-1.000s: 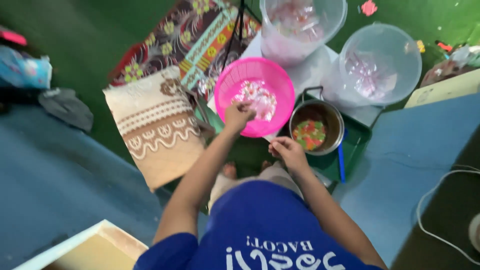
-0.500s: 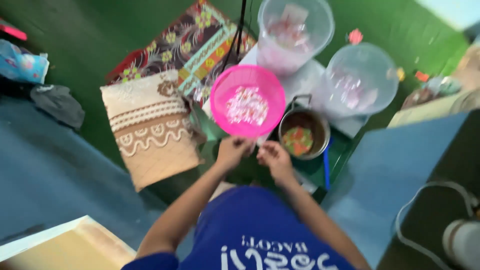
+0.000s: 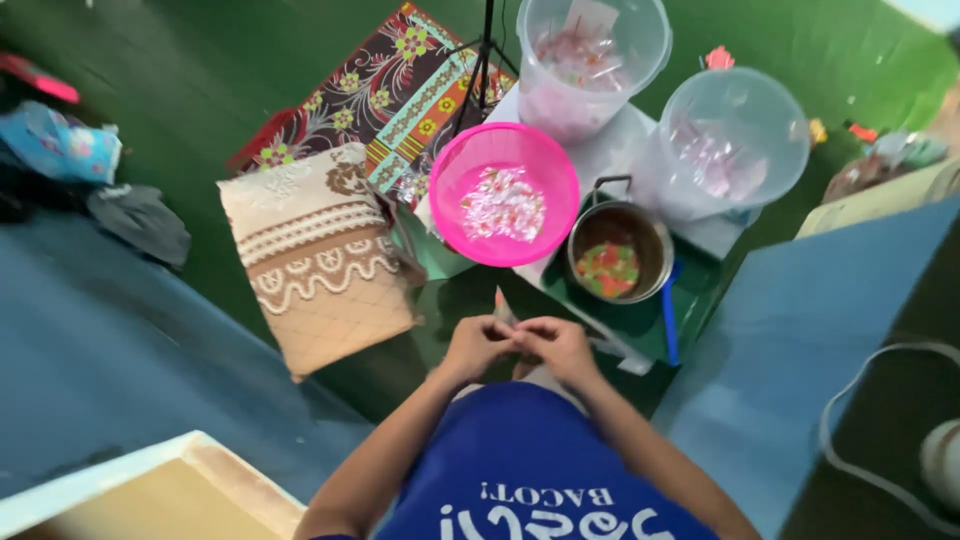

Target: Packing small wrapped items from a basket into plastic bags and stirring colorful items in a pot.

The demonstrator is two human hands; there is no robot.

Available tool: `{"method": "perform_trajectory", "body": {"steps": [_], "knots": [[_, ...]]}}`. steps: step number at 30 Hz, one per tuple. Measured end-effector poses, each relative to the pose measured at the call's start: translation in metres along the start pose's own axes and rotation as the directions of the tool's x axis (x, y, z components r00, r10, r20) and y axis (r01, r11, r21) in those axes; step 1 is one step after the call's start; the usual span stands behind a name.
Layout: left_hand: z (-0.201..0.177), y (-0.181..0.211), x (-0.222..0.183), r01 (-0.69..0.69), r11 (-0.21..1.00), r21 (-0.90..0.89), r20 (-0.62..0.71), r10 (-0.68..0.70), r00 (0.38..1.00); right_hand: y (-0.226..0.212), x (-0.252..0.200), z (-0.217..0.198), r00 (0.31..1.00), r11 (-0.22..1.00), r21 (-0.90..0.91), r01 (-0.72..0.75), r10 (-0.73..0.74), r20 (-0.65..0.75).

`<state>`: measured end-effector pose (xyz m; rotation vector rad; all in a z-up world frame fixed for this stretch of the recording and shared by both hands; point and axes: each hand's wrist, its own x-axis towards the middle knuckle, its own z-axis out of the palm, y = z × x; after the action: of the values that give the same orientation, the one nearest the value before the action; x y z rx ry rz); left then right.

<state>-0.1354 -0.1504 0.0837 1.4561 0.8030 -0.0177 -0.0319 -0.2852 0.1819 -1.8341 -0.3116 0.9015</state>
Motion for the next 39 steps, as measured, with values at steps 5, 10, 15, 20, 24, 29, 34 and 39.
{"method": "perform_trajectory", "body": {"steps": [5,10,15,20,24,29,34,39], "knots": [[-0.033,0.046,-0.026,-0.051,0.998,-0.022,0.151,0.053,0.987,-0.006,-0.005,0.016,0.996,0.996,-0.021,-0.089,0.088,-0.030],[-0.046,0.063,-0.044,-0.034,0.994,-0.104,0.221,0.056,0.974,-0.013,-0.011,0.027,0.991,0.984,0.133,-0.118,0.124,-0.041],[-0.028,0.043,-0.035,-0.117,0.987,0.110,0.120,0.104,0.987,0.017,0.000,0.022,0.986,0.956,-0.271,0.109,-0.139,-0.096],[0.017,0.083,-0.032,-0.056,0.897,0.439,-0.080,0.102,0.992,0.038,0.015,-0.005,0.916,0.794,-0.532,0.294,-0.393,-0.082],[0.036,0.098,-0.044,-0.112,0.914,0.390,-0.107,0.166,0.980,0.030,-0.001,-0.037,1.000,0.991,0.132,-0.018,0.015,0.021],[0.028,0.093,-0.043,0.039,0.975,-0.217,0.041,-0.031,0.999,0.060,0.014,-0.061,0.947,0.700,0.654,-0.288,0.106,0.303],[0.011,0.099,-0.033,0.060,0.930,-0.362,0.124,-0.015,0.992,0.074,0.030,-0.060,0.988,0.721,0.681,-0.130,0.149,0.031],[-0.029,0.092,-0.018,-0.063,0.956,-0.288,0.138,0.107,0.985,0.030,0.047,-0.091,0.939,0.756,0.644,0.121,0.123,-0.321]]}}
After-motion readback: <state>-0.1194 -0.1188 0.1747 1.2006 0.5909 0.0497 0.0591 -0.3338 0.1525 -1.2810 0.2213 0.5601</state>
